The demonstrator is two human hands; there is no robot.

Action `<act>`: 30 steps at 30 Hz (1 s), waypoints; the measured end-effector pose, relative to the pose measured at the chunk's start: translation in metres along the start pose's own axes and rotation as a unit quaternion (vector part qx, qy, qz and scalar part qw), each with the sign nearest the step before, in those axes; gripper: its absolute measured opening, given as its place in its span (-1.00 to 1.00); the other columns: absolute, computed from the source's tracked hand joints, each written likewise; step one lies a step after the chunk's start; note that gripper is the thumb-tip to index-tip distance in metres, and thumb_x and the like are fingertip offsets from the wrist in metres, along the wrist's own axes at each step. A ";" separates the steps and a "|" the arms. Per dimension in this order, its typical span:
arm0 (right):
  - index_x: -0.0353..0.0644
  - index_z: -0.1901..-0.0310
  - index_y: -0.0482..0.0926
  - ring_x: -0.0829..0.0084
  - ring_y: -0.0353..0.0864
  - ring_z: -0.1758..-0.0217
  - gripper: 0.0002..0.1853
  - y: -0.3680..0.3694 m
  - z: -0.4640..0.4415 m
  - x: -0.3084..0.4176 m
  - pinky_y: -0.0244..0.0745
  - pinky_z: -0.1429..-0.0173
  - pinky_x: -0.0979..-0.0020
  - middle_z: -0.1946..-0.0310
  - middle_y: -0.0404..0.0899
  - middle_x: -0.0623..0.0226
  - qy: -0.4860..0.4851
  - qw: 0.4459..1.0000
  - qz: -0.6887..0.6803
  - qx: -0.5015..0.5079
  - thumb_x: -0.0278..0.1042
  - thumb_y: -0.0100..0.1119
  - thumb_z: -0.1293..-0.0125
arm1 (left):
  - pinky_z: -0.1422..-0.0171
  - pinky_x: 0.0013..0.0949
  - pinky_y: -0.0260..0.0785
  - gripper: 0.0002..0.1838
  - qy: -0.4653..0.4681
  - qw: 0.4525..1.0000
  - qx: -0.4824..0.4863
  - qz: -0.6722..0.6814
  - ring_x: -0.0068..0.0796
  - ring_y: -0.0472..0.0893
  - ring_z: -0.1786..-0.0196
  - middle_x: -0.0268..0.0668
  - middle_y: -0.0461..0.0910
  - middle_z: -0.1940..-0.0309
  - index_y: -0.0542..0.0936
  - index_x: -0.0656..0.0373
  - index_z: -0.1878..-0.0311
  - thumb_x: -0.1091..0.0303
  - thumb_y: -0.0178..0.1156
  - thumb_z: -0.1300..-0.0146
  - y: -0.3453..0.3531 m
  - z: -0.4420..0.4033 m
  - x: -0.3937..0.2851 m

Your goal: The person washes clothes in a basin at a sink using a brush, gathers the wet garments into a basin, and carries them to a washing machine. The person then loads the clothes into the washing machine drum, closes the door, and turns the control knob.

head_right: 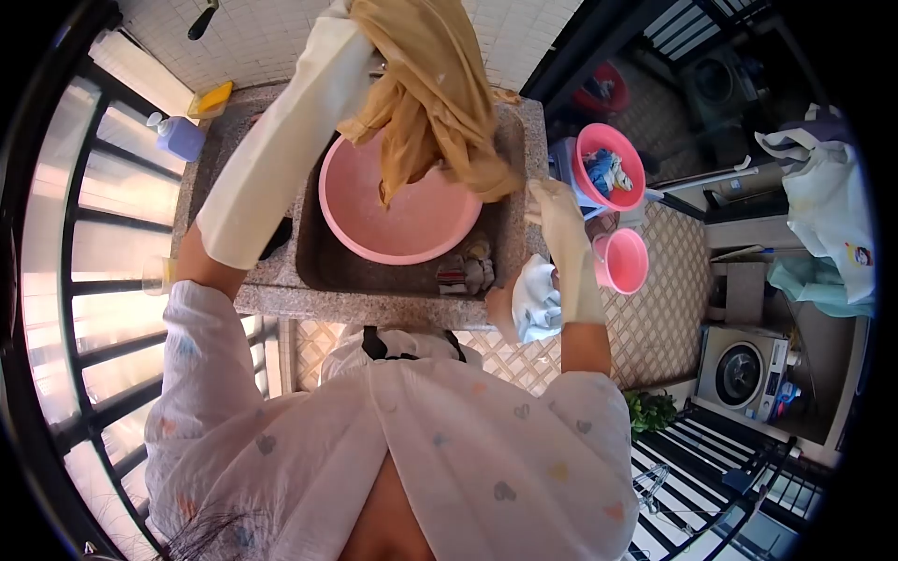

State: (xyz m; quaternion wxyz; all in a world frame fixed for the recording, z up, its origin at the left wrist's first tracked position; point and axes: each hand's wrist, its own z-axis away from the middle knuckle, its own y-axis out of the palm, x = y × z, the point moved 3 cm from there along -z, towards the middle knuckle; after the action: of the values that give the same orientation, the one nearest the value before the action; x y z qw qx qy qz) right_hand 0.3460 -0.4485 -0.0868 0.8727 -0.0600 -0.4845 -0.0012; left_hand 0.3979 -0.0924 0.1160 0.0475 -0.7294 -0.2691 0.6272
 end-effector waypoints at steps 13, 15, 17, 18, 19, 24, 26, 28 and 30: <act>-0.08 -0.66 -0.09 0.14 0.38 -0.52 0.19 0.227 0.016 0.024 0.38 -0.55 0.27 -0.58 0.19 0.04 -0.204 0.962 0.175 -0.035 -0.16 0.59 -0.16 | -0.24 -0.23 0.54 -0.63 0.095 0.992 0.058 0.062 -0.32 0.64 -0.17 -0.19 0.66 -0.14 0.49 0.22 -0.28 0.23 0.06 -0.55 0.022 0.089 0.030; -0.09 -0.66 -0.08 0.13 0.38 -0.53 0.17 0.227 0.013 0.022 0.38 -0.55 0.25 -0.58 0.18 0.04 -0.217 0.964 0.151 -0.036 -0.14 0.56 -0.19 | -0.25 -0.23 0.54 -0.63 0.082 0.986 0.106 0.101 -0.32 0.64 -0.18 -0.18 0.66 -0.15 0.49 0.22 -0.29 0.24 0.06 -0.56 0.025 0.103 0.048; -0.09 -0.66 -0.07 0.12 0.37 -0.53 0.14 0.224 0.014 0.021 0.37 -0.55 0.23 -0.58 0.18 0.04 -0.232 0.964 0.127 -0.031 -0.13 0.54 -0.21 | -0.26 -0.23 0.54 -0.63 0.051 0.982 0.100 0.154 -0.31 0.64 -0.19 -0.18 0.65 -0.16 0.48 0.22 -0.30 0.24 0.05 -0.56 0.019 0.101 0.077; -0.09 -0.66 -0.06 0.11 0.36 -0.54 0.13 0.221 0.015 0.020 0.37 -0.55 0.22 -0.58 0.18 0.04 -0.237 0.964 0.118 -0.026 -0.12 0.52 -0.22 | -0.26 -0.23 0.54 -0.63 0.012 0.980 0.083 0.180 -0.31 0.63 -0.19 -0.18 0.65 -0.17 0.48 0.22 -0.30 0.24 0.05 -0.57 0.011 0.100 0.097; -0.10 -0.66 -0.06 0.11 0.36 -0.54 0.11 0.218 0.016 0.018 0.37 -0.55 0.21 -0.58 0.18 0.05 -0.241 0.964 0.108 -0.020 -0.11 0.51 -0.23 | -0.27 -0.23 0.54 -0.63 -0.026 0.978 0.062 0.196 -0.31 0.63 -0.20 -0.18 0.64 -0.18 0.47 0.22 -0.31 0.24 0.05 -0.57 0.008 0.098 0.117; -0.11 -0.65 -0.03 0.08 0.34 -0.55 0.05 0.210 0.020 0.010 0.37 -0.55 0.17 -0.59 0.18 0.05 -0.259 0.963 0.080 0.008 -0.07 0.45 -0.29 | -0.30 -0.22 0.54 -0.62 -0.139 0.967 0.011 0.214 -0.31 0.62 -0.22 -0.17 0.63 -0.21 0.46 0.23 -0.33 0.25 0.04 -0.59 0.013 0.111 0.189; -0.11 -0.65 -0.02 0.07 0.33 -0.56 0.03 0.209 0.024 0.008 0.37 -0.55 0.15 -0.59 0.17 0.06 -0.268 0.960 0.078 0.020 -0.06 0.42 -0.32 | -0.31 -0.22 0.54 -0.62 -0.128 0.965 0.008 0.230 -0.31 0.62 -0.23 -0.17 0.62 -0.22 0.45 0.23 -0.34 0.25 0.04 -0.59 0.031 0.111 0.193; -0.11 -0.64 -0.01 0.06 0.32 -0.57 0.00 0.205 0.027 0.004 0.37 -0.55 0.13 -0.59 0.17 0.06 -0.279 0.956 0.080 0.034 -0.04 0.39 -0.34 | -0.32 -0.22 0.53 -0.61 -0.108 0.964 0.015 0.241 -0.31 0.62 -0.24 -0.17 0.62 -0.23 0.44 0.23 -0.35 0.26 0.03 -0.60 0.050 0.105 0.196; -0.12 -0.64 0.00 0.05 0.32 -0.57 -0.02 0.202 0.031 0.000 0.37 -0.55 0.11 -0.59 0.17 0.06 -0.288 0.952 0.083 0.055 -0.02 0.37 -0.36 | -0.33 -0.22 0.53 -0.61 -0.064 0.971 0.019 0.228 -0.30 0.62 -0.25 -0.17 0.61 -0.25 0.44 0.23 -0.36 0.26 0.03 -0.61 0.062 0.101 0.199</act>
State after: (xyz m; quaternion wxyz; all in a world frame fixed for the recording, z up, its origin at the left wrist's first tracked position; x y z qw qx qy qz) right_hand 0.3326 -0.2445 -0.0913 0.6951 -0.0501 -0.7079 0.1151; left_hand 0.3371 -0.0827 -0.1075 -0.1007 -0.7288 -0.0863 0.6718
